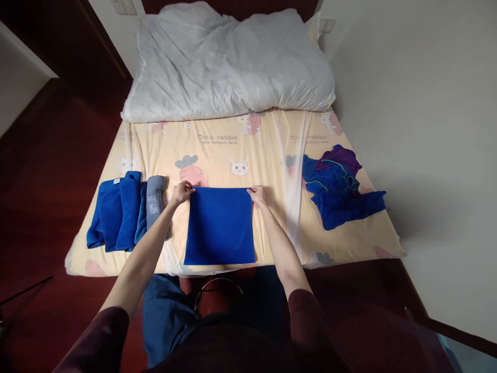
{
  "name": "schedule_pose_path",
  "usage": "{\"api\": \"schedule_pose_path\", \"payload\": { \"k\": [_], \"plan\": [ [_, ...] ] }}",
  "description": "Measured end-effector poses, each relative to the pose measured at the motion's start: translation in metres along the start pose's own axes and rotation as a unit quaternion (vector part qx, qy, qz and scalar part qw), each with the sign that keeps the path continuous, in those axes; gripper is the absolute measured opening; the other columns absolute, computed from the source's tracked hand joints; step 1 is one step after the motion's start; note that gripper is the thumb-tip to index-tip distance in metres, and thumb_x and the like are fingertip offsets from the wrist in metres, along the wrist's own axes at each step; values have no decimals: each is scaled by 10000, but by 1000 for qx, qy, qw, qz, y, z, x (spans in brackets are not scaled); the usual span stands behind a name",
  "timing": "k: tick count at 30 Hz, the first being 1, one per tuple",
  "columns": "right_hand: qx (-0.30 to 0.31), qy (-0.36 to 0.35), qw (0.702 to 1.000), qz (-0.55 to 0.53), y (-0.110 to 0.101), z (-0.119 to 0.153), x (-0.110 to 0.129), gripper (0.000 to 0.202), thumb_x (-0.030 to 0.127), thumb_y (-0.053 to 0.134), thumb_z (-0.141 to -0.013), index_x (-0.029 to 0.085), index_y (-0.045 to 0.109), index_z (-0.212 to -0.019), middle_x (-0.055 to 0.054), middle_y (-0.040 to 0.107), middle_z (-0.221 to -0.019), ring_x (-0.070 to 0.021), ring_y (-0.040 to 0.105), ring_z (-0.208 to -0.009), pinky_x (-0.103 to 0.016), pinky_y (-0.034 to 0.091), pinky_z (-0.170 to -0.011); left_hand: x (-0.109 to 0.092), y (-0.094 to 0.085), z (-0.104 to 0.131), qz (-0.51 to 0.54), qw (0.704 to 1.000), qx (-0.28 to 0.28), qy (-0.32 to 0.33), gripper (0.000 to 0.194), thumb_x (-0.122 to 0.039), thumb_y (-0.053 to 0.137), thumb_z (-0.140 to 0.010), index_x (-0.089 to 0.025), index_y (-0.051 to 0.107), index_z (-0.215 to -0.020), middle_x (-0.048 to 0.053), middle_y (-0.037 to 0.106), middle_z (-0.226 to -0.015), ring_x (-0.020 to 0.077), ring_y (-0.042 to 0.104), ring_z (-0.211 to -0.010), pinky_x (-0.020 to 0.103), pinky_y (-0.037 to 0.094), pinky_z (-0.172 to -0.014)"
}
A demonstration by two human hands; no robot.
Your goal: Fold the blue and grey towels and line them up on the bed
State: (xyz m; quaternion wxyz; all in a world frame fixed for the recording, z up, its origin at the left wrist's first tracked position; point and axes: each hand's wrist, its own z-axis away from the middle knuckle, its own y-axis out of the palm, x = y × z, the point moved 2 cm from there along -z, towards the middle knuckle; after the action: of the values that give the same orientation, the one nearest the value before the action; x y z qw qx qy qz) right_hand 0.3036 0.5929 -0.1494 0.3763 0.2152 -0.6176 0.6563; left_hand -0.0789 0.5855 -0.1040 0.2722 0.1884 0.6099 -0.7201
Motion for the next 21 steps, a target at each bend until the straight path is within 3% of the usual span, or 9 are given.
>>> {"api": "schedule_pose_path", "payload": {
  "k": [4, 8, 10, 12, 14, 17, 21],
  "plan": [
    [-26, 17, 999, 16, -2, -6, 17, 240, 229, 589, -898, 138, 746, -1055, -120, 779, -1008, -256, 733, -938, -353, 574, -861, -15, 1, -4, 35, 997, -64, -3, 300, -197, 561, -906, -158, 606, -1200, 114, 743, -1078, 216, 702, -970, 306, 535, -866],
    [-64, -45, 988, 130, 7, 26, 38, 425, 155, 512, -923, 139, 620, -1333, -163, 649, -1340, -306, 573, -1279, -457, 432, -1109, -33, 23, 20, -42, 989, -134, 46, 473, -132, 437, -915, -104, 518, -1380, 211, 556, -1423, 286, 582, -1262, 398, 484, -1026],
    [-56, -118, 975, 183, 22, 49, 52, 503, 205, 470, -962, 130, 501, -1459, -168, 489, -1522, -325, 421, -1421, -498, 327, -1183, -43, 43, 37, -87, 981, -120, 122, 518, -178, 426, -935, -108, 481, -1446, 189, 418, -1559, 305, 429, -1422, 433, 389, -1145],
    [-10, -195, 959, 205, 41, 69, 64, 542, 278, 406, -1006, 137, 406, -1529, -137, 357, -1618, -305, 291, -1503, -493, 237, -1230, -52, 64, 51, -113, 972, -73, 193, 547, -250, 417, -964, -113, 445, -1493, 156, 342, -1618, 302, 291, -1508, 450, 270, -1227],
    [46, -244, 945, 214, 60, 82, 70, 564, 341, 355, -1030, 141, 362, -1558, -106, 303, -1650, -263, 217, -1539, -459, 174, -1259, -53, 80, 58, -122, 970, -40, 207, 584, -319, 400, -983, -90, 411, -1520, 159, 294, -1641, 301, 209, -1540, 469, 191, -1257],
    [76, -240, 943, 220, 72, 86, 62, 624, 435, 324, -1038, 129, 310, -1581, -102, 288, -1656, -232, 178, -1555, -448, 114, -1276, -42, 88, 58, -118, 977, -23, 178, 648, -407, 383, -992, -64, 370, -1542, 173, 256, -1650, 305, 156, -1554, 491, 136, -1268],
    [37, -191, 953, 230, 55, 75, 33, 705, 503, 277, -1043, 65, 242, -1594, -144, 236, -1666, -237, 124, -1568, -464, 65, -1279, -18, 77, 52, -127, 979, -33, 154, 734, -492, 382, -989, -52, 303, -1571, 168, 200, -1664, 285, 121, -1561, 464, 96, -1277]
  ]
}}
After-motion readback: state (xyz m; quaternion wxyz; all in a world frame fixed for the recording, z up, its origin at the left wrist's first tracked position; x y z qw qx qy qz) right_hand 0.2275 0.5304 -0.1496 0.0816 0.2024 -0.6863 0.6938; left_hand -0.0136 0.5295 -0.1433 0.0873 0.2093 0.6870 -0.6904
